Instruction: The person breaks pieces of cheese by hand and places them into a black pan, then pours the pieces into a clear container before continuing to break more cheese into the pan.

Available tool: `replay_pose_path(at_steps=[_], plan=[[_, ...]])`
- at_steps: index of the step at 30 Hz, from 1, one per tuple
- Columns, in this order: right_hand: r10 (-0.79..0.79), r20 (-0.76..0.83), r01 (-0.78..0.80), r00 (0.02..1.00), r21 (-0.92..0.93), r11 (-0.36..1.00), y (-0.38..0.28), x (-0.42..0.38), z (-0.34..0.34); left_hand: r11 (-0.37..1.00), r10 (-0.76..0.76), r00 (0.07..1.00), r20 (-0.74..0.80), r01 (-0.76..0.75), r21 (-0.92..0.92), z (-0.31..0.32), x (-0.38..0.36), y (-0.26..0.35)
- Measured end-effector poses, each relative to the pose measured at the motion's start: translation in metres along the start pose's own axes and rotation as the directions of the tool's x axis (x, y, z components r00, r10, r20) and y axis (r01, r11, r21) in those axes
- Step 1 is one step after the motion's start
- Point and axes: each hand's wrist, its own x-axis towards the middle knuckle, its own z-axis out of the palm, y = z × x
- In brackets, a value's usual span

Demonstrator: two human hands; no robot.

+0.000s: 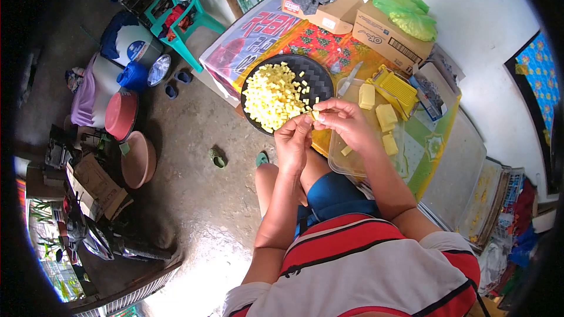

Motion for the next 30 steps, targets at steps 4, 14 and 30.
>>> replay_pose_path(at_steps=[4,14,30], plan=[[0.015,-0.064,-0.011,0.998,0.064,0.998,0.012,0.011,-0.007,0.985,-0.092,0.996,-0.008,0.09,-0.15,-0.007,0.005,-0.005],[-0.128,-0.095,-0.007,0.987,-0.828,0.561,0.098,0.078,-0.063,0.802,-0.373,0.916,0.146,0.398,-0.445,-0.03,0.015,-0.016],[-0.467,0.066,0.361,0.882,-0.732,0.577,0.032,-0.009,-0.003,0.802,-0.4,0.913,0.075,0.388,-0.454,-0.021,0.011,-0.021]])
